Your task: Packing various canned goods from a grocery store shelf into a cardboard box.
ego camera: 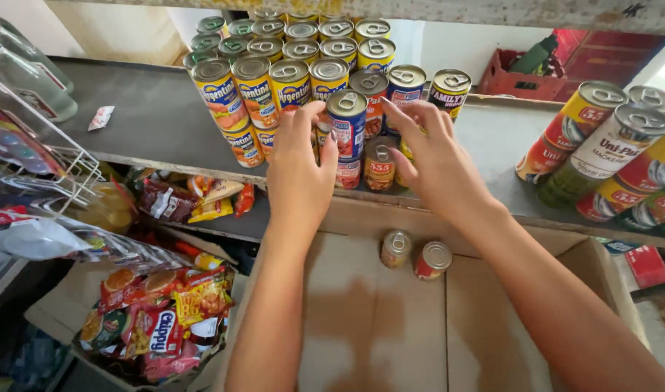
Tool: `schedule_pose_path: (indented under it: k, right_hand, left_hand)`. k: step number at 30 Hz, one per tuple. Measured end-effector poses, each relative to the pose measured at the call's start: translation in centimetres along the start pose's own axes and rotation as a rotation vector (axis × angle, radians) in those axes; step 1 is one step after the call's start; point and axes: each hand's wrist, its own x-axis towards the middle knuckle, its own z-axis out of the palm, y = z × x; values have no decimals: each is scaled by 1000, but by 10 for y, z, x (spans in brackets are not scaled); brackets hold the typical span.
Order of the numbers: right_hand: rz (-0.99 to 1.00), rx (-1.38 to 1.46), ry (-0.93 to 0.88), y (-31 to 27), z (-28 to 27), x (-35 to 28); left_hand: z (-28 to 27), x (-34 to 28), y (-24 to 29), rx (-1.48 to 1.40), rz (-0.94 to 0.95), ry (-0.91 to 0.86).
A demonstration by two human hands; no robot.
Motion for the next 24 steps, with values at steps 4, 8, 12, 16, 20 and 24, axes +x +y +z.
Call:
schedule_pose_path:
  k: [4,8,12,16,20,24]
  right_hand:
    - [-13,38,-14,-12,24,25]
    - [-86,-69,99,-6,53,16]
    - [-55,118,249,2,69,-5]
    - [-35,213,257,-6,54,-18]
    - [298,401,140,-21,0,-29]
    - [287,164,-64,-5,-53,-47]
  left_hand:
    - [17,-11,-22,105,-93,-40]
    - [37,-28,-40,325,-202,-186]
    - [73,-44,-58,403,-283,-305]
    - [101,-62,-77,386,-315,-267]
    - [102,-61,-80,357,-264,-143]
    - [94,-57,-72,312,-257,-147]
